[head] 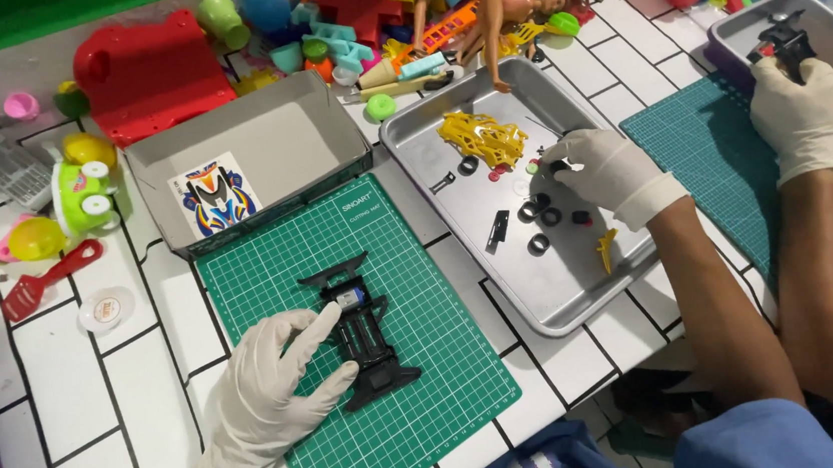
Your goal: Assembling a small plastic toy car by fitting gears, wheels, and other internal components onto the chassis.
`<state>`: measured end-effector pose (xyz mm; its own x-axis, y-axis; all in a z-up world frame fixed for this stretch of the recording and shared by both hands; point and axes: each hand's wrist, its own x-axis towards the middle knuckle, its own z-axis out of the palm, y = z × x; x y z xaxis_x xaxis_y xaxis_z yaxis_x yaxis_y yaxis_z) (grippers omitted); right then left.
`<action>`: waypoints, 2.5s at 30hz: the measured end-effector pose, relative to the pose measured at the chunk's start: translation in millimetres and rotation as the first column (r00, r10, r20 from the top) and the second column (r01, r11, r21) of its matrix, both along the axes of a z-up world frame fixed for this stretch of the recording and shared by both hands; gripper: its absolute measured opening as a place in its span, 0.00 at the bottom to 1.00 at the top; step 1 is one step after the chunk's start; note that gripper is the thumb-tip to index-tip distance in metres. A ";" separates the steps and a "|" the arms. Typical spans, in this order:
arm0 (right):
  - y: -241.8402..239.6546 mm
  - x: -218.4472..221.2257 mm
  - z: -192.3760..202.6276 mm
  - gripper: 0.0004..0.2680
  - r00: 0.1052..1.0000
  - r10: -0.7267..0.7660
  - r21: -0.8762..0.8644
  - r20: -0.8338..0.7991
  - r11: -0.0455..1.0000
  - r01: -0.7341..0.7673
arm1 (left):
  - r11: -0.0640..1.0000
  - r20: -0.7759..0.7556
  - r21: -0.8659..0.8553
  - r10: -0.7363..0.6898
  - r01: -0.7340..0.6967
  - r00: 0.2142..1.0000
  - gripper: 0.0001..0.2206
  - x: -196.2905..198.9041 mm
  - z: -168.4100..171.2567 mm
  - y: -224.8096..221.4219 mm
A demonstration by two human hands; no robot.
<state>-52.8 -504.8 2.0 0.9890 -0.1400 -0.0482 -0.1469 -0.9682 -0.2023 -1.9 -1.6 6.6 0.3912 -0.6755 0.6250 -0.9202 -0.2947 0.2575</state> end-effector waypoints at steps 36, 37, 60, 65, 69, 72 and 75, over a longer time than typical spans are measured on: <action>27.0 0.9 41.6 0.10 0.945 -0.290 0.284 -0.151 0.903 0.322 | 0.987 0.000 -0.121 0.107 -0.107 0.994 0.22 4.4 -15.5 4.5; 26.5 3.6 37.2 0.10 0.945 -0.289 0.289 -0.153 0.901 0.322 | 0.988 0.000 -0.115 0.108 -0.107 0.994 0.22 4.0 -14.1 4.0; 69.5 15.2 53.1 0.11 0.993 -0.113 0.428 -0.032 0.896 0.116 | 0.973 -0.048 -0.220 0.064 -0.073 0.997 0.18 5.5 -0.8 -0.9; 61.0 25.9 12.9 0.18 0.973 0.231 0.208 0.018 0.951 -0.229 | 0.992 -0.039 -0.125 0.020 -0.025 0.999 0.20 6.8 -13.4 4.2; 45.5 19.8 10.2 0.22 0.943 0.280 0.119 0.181 0.945 -0.303 | 0.996 -0.023 -0.081 0.031 -0.033 0.999 0.19 10.5 -19.2 6.4; 26.4 10.3 40.3 0.15 0.999 0.009 0.124 0.050 0.992 -0.015 | 0.997 -0.041 -0.078 0.016 -0.019 0.999 0.21 10.5 -20.3 7.5; 26.4 8.9 48.0 0.13 0.979 -0.142 0.134 -0.145 0.978 0.162 | 0.989 -0.058 -0.108 -0.103 0.097 0.993 0.23 17.6 -22.8 7.3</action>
<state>-43.9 -478.4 50.1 0.9397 -0.2703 -0.2097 -0.3257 -0.8945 -0.3063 15.8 5.7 -16.2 0.3658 -0.6453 0.6707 -0.9247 -0.1704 0.3404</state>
